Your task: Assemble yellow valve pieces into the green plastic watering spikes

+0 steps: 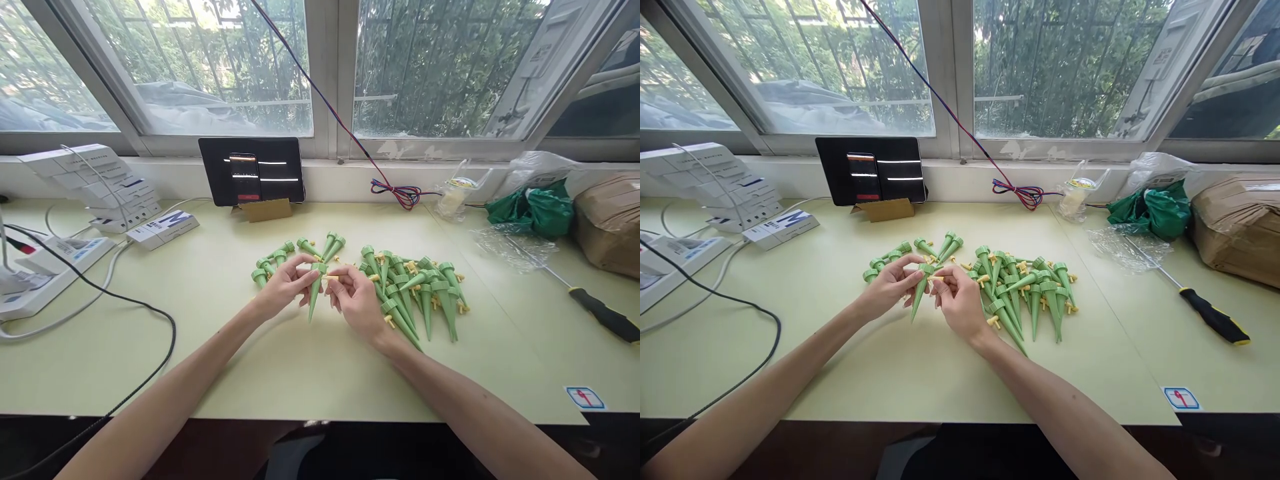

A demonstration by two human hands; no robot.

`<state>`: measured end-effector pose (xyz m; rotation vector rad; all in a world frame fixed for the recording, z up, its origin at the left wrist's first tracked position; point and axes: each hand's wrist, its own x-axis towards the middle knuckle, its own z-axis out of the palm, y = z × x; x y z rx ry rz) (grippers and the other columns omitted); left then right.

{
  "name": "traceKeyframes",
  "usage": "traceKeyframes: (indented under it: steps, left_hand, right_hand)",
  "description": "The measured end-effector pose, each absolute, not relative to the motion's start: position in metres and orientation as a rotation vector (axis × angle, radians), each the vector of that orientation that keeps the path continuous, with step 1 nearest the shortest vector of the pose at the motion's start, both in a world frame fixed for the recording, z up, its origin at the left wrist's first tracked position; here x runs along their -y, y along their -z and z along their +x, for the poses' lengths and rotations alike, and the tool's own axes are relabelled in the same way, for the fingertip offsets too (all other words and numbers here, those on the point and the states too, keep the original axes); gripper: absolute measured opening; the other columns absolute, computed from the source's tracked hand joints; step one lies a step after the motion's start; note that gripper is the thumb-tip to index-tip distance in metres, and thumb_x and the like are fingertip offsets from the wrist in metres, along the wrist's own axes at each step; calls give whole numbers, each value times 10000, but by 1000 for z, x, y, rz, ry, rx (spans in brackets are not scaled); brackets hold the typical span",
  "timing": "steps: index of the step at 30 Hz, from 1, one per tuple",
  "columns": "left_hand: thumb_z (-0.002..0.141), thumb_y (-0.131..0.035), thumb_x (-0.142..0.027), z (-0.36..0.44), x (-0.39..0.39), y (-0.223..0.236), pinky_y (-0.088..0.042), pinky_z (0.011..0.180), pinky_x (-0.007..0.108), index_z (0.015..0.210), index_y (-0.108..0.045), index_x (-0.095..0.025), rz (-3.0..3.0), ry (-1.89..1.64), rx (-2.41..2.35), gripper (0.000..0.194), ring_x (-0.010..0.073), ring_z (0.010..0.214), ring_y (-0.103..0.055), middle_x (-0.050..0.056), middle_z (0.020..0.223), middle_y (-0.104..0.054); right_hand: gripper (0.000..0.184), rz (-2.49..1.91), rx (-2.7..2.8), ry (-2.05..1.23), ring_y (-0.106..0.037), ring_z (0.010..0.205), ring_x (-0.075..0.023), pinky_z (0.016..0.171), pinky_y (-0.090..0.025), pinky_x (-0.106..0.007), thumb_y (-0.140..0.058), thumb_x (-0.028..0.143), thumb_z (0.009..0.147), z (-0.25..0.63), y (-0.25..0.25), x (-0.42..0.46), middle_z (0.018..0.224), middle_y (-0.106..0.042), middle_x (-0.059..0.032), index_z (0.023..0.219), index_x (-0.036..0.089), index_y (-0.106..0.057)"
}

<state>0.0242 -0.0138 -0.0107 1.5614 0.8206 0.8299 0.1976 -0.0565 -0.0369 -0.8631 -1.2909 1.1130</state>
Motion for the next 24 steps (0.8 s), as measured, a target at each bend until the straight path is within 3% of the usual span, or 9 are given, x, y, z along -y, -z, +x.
traceKeyframes:
  steps: [11,19,24]
  left_hand:
    - [898,-612,-479,29,17,7,-395,386,174,1043,-538,-190,1505,-891,-823,331,64,410,-423,-53,544,-556]
    - [896,-625,-456,30,18,9,-359,384,170,1105,-572,-184,1500,-899,-808,346,61,425,-416,-37,583,-587]
    - [887,-645,-436,30,16,14,-340,373,171,1109,-609,-174,1480,-920,-793,345,56,415,-398,-56,552,-516]
  right_hand:
    - [285,-780,1193,-1296,-623,527,-130,484,-489,-249,-656,449,868,198,36,55,687,-645,-7,868,174,-579]
    - [304,-846,1274,-1242,-591,498,-117,466,-474,-240,-641,453,869,200,36,55,649,-622,-9,814,154,-632]
    - [279,-871,1305,-1229,-576,495,-117,464,-470,-240,-635,418,870,201,35,54,635,-613,-12,799,149,-650]
